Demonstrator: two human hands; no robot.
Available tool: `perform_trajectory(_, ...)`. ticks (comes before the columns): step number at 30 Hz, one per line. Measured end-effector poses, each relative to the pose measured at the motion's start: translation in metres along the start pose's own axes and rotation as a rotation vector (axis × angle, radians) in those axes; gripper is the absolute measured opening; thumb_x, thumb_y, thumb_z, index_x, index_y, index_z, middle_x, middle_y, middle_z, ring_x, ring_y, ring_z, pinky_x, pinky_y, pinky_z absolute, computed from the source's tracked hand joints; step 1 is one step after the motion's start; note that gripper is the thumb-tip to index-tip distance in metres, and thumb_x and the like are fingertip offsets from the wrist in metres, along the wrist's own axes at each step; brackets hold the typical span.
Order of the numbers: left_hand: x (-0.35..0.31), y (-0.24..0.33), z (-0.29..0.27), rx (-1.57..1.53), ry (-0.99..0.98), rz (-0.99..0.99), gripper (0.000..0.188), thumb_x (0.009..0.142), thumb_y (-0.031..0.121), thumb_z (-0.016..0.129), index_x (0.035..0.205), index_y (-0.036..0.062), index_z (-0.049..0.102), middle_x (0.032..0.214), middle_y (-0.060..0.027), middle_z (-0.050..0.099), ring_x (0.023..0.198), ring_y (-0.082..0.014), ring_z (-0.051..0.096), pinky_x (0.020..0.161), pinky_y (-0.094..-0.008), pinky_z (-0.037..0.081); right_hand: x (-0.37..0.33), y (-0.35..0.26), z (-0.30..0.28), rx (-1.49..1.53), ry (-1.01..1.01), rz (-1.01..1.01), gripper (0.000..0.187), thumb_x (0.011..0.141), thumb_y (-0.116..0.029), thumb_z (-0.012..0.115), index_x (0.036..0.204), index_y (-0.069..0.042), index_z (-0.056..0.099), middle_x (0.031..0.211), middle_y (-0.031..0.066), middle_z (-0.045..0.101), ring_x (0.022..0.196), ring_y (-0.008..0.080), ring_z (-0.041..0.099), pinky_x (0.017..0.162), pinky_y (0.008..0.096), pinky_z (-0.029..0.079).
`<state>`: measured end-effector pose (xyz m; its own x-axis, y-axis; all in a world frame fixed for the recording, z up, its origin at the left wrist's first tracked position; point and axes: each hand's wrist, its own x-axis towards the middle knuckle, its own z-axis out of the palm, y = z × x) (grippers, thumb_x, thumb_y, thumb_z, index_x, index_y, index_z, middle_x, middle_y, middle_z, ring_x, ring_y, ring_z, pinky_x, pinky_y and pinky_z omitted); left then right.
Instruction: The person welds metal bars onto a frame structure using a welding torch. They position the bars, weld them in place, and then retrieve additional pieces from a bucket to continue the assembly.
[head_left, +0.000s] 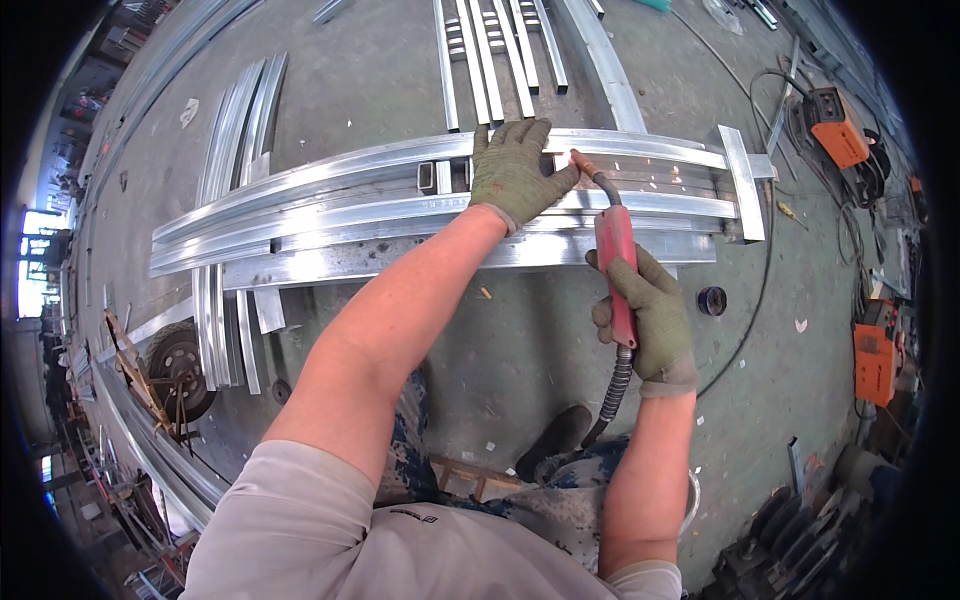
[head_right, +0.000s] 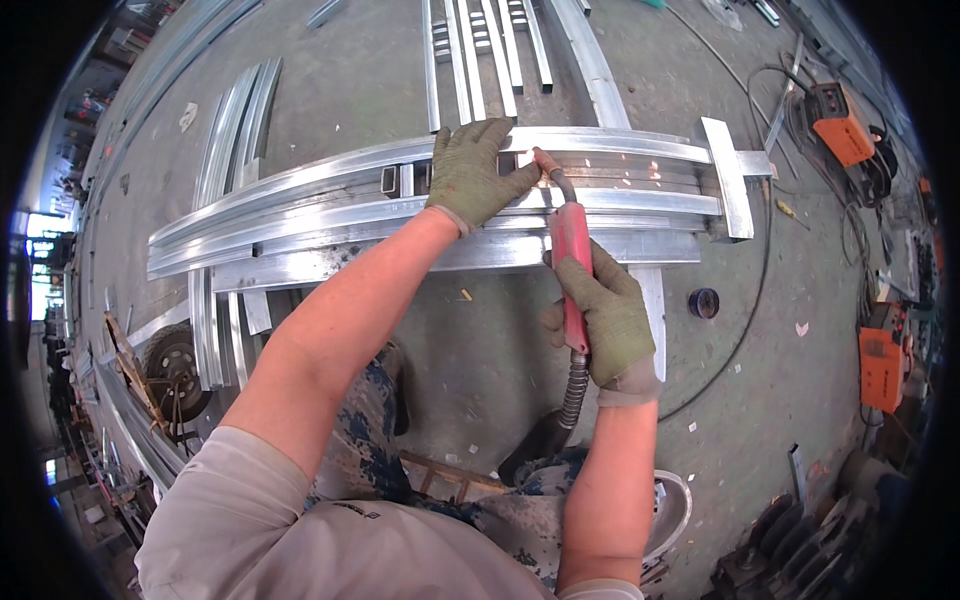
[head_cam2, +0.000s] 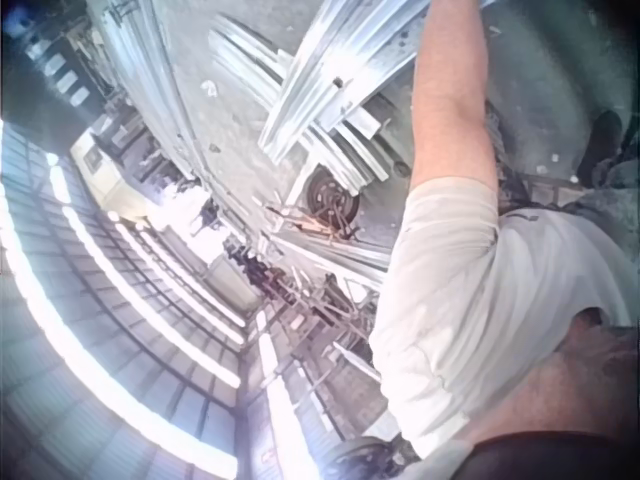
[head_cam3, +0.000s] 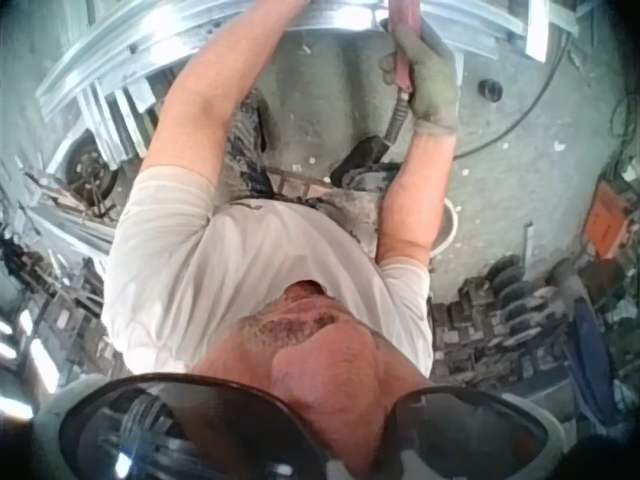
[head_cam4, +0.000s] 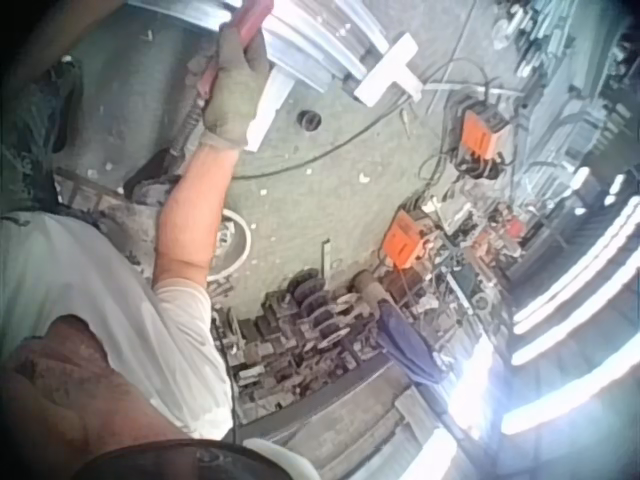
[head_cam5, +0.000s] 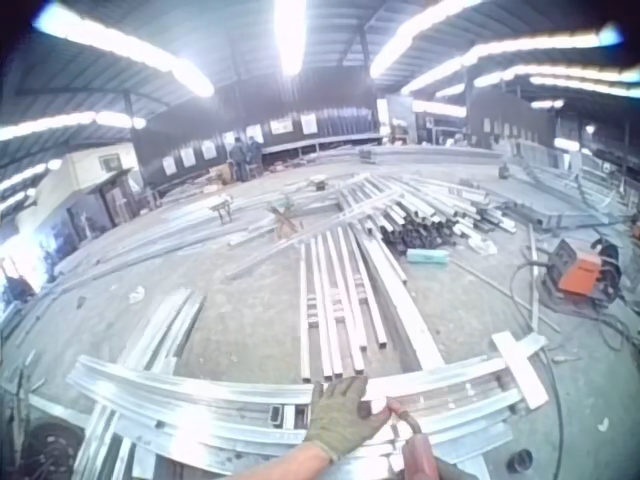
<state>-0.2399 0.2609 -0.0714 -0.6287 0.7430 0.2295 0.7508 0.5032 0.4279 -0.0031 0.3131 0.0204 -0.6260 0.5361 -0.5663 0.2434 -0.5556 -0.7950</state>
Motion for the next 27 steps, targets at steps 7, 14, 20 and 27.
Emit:
perform_trajectory(7,-0.011,-0.024,-0.010,0.062,0.040,0.011,0.087,0.086,0.057,0.076,0.151,0.0033,0.056,0.152,-0.0196,0.057,0.149,-0.0383,0.044,0.128,-0.0572,0.025,-0.012,-0.002,0.002,-0.002,-0.056,-0.031,0.054,0.102,-0.023,0.072,0.149,0.001,0.057,0.124,0.0137,0.074,0.061,0.0157,0.065,0.048,0.0292,0.051)
perform_trajectory(14,-0.005,-0.014,-0.015,0.145,-0.044,-0.133,0.082,0.090,0.060,0.068,0.153,0.0086,0.055,0.158,-0.0147,0.055,0.154,-0.0345,0.040,0.130,-0.0566,0.019,-0.008,0.004,0.009,-0.003,-0.106,0.016,0.057,0.101,-0.027,0.076,0.148,-0.001,0.059,0.118,0.0065,0.074,0.064,0.0126,0.067,0.051,0.0271,0.052)
perform_trajectory(20,-0.006,-0.019,-0.006,0.177,-0.004,-0.142,0.080,0.088,0.060,0.070,0.149,0.0098,0.060,0.151,-0.0126,0.060,0.149,-0.0329,0.046,0.130,-0.0563,0.020,-0.002,0.006,0.013,-0.007,-0.125,0.036,0.055,0.101,-0.026,0.076,0.146,0.000,0.060,0.116,0.0073,0.074,0.061,0.0134,0.067,0.050,0.0262,0.053)
perform_trajectory(27,-0.005,-0.020,-0.004,0.151,0.018,-0.125,0.079,0.087,0.061,0.071,0.147,0.0101,0.062,0.148,-0.0123,0.062,0.146,-0.0323,0.049,0.129,-0.0559,0.022,0.003,0.003,0.019,-0.012,-0.107,0.055,0.054,0.100,-0.025,0.077,0.145,0.000,0.060,0.109,0.0063,0.073,0.060,0.0139,0.067,0.049,0.0265,0.053)
